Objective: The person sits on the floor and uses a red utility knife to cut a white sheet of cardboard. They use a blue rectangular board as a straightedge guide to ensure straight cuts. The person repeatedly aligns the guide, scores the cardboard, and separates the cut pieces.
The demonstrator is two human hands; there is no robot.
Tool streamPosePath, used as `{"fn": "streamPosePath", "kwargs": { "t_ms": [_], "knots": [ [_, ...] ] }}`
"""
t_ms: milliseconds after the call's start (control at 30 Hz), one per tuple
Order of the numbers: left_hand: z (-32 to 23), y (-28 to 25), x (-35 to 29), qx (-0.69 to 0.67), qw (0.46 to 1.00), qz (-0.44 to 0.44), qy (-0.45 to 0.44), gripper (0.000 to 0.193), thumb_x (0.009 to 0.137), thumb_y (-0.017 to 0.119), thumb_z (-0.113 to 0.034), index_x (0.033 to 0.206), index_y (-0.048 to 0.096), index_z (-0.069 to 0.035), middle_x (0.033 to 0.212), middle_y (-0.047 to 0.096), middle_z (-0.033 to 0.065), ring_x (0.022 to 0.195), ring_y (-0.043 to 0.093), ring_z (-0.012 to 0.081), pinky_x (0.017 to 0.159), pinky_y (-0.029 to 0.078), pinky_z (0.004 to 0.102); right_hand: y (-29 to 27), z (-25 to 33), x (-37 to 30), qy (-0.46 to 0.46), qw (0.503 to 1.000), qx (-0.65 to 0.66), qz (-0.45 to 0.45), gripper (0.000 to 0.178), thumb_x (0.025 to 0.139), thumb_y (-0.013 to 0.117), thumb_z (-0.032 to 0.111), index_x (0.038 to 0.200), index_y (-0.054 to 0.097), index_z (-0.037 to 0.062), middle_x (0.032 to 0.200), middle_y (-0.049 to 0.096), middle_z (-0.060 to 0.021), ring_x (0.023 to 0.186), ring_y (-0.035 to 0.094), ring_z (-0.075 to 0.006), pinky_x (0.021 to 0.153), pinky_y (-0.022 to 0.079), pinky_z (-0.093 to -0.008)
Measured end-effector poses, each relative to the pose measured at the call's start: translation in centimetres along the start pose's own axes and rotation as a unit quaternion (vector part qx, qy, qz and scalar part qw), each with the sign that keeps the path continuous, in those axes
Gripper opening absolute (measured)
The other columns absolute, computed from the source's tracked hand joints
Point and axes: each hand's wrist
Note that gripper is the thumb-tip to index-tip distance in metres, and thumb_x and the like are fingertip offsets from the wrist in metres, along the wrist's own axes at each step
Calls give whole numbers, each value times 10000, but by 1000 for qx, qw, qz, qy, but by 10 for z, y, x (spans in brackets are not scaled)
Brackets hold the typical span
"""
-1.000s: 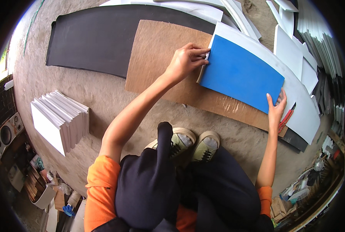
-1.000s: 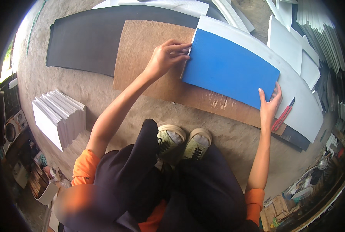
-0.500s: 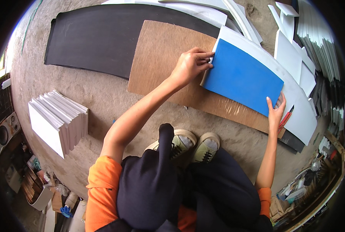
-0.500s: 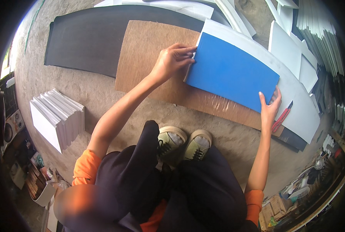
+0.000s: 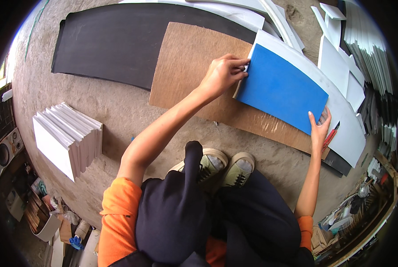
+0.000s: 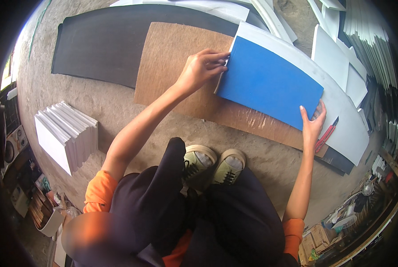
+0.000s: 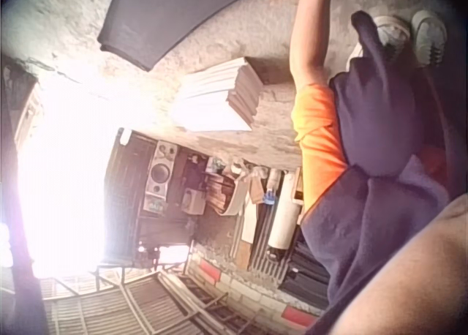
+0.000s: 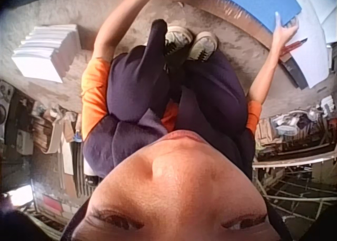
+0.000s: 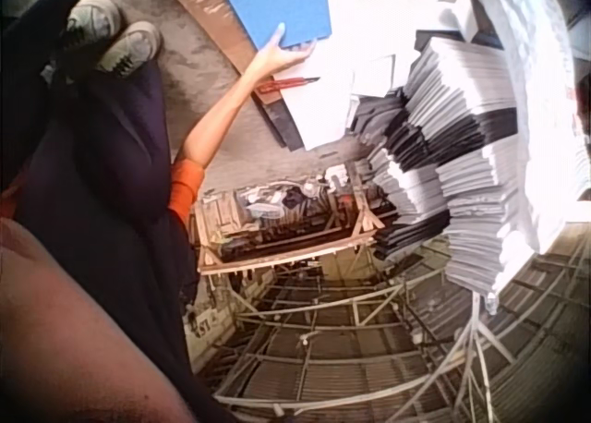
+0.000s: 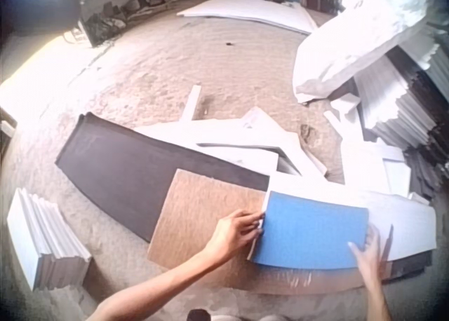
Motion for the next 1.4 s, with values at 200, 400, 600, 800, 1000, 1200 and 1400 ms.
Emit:
{"fn": "streamPosePath", "kwargs": {
  "t_ms": [200,400,600,800,1000,1200,1400],
  "knots": [
    [3,-1,2,-1,1000,0,24,361,731,671,-70,1082,594,-38,979,575,129,850,624,209,775,530,281,0,2,2,12,1000,10,3,682,747,708,176,1285,320,19,1169,461,-192,1029,506,-235,833,456,-317],
    [2,-4,1,25,999,40,-4,413,746,668,-107,1145,566,-103,1050,547,98,935,600,200,852,507,301,-2,7,2,31,999,6,11,690,742,710,175,1288,316,27,1187,454,-188,1048,499,-237,857,446,-323],
    [3,-6,2,9,999,46,-8,414,740,669,-91,1141,568,-101,1069,550,96,943,597,197,854,509,305,-2,9,2,42,999,3,13,695,738,712,187,1293,317,46,1190,454,-187,1049,500,-239,863,442,-332],
    [0,-5,-1,-3,1000,25,-6,415,730,672,-70,1132,572,-89,1081,552,100,919,604,200,841,512,296,-4,5,4,38,999,-20,22,721,737,716,207,1302,297,48,1179,447,-210,1043,502,-249,846,453,-330],
    [0,1,1,2,1000,13,8,403,732,670,-69,1124,576,-78,1070,554,105,862,620,196,820,515,272,-4,-11,8,22,999,-30,10,741,709,735,229,1295,315,57,1187,444,-212,1031,509,-264,827,461,-342],
    [-9,20,-14,142,986,-39,79,488,751,569,20,1226,474,-41,1060,533,172,931,539,303,798,454,366,-14,2,7,61,994,74,43,674,739,703,178,1286,330,56,1142,488,-210,1018,520,-254,842,451,-338],
    [-20,33,-20,229,972,-39,26,532,767,536,34,1276,422,-65,1088,544,160,974,506,300,883,410,362,-19,-14,13,69,984,167,11,582,754,653,50,1265,376,65,1050,548,-184,975,548,-225,836,456,-315]
  ]
}}
Point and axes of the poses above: each hand's wrist, its own x-axis towards the middle knuckle, its own y-axis out of the palm, z = x × y
